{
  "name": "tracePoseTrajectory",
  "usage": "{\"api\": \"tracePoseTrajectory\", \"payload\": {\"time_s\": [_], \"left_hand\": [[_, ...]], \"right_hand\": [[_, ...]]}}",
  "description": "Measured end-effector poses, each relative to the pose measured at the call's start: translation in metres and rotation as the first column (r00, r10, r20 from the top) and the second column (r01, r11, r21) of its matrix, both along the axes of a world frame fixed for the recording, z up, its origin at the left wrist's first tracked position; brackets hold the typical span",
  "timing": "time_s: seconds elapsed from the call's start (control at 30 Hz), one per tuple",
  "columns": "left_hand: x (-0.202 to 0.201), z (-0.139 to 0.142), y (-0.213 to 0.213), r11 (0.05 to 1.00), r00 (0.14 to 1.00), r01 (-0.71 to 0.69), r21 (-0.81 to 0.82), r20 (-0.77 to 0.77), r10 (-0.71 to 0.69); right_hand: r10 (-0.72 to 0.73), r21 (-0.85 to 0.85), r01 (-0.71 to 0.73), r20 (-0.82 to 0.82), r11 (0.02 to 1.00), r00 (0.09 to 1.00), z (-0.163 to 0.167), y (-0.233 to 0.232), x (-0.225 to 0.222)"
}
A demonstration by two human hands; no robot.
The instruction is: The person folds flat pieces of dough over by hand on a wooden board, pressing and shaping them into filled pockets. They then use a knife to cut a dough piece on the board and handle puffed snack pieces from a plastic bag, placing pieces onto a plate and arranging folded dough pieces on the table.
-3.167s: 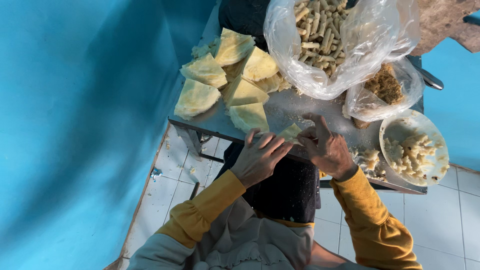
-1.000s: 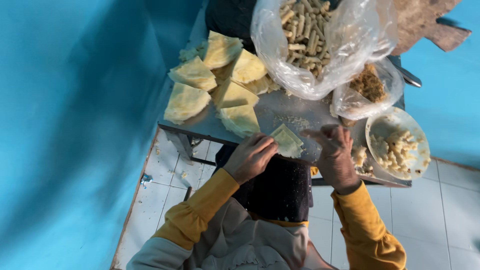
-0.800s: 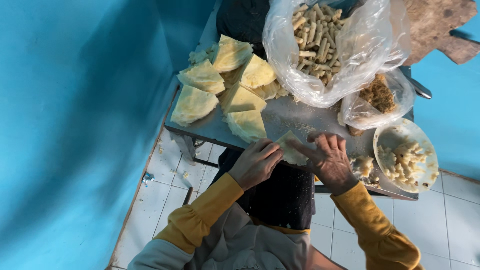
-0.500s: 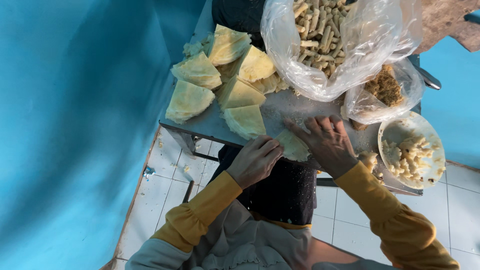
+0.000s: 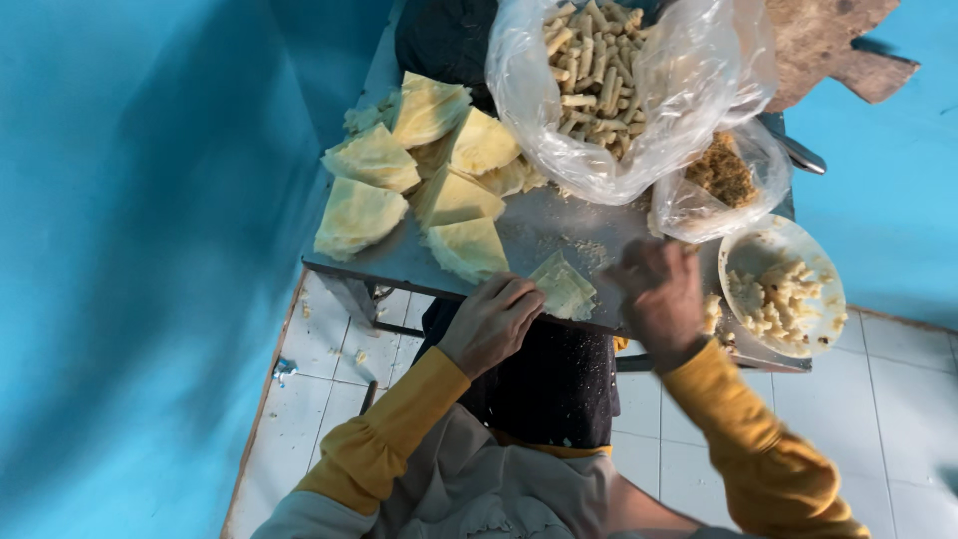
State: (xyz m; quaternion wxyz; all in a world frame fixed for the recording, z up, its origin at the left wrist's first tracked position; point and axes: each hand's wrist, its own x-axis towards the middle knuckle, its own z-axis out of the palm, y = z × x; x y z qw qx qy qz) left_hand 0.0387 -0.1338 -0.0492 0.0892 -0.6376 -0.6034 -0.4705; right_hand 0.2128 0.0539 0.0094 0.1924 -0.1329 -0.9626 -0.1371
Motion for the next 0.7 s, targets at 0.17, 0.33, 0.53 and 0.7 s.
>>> {"api": "tracePoseTrajectory", "payload": {"time_s": [0.17,0.33,0.53,0.7], "left_hand": [[-0.001,0.003,-0.002,1.0,1.0,0.004,0.011,-0.016,-0.004],[0.0,0.004,-0.004,1.0,1.0,0.005,0.0,0.027,-0.005],[0.0,0.006,-0.004,1.0,0.999,0.013,0.006,0.049,-0.013],[-0.001,0.005,-0.003,1.0,0.999,0.025,0.019,0.02,-0.025]], "right_hand": [[-0.11,-0.241,0.048,-0.251,0.969,0.962,0.044,0.107,0.018],[-0.171,-0.491,0.09,-0.123,0.866,0.978,0.046,0.158,0.0],[-0.278,-0.33,0.268,0.015,0.905,0.96,0.027,0.167,-0.016],[-0.257,-0.474,0.179,-0.103,0.862,0.961,0.036,0.175,0.003]]}}
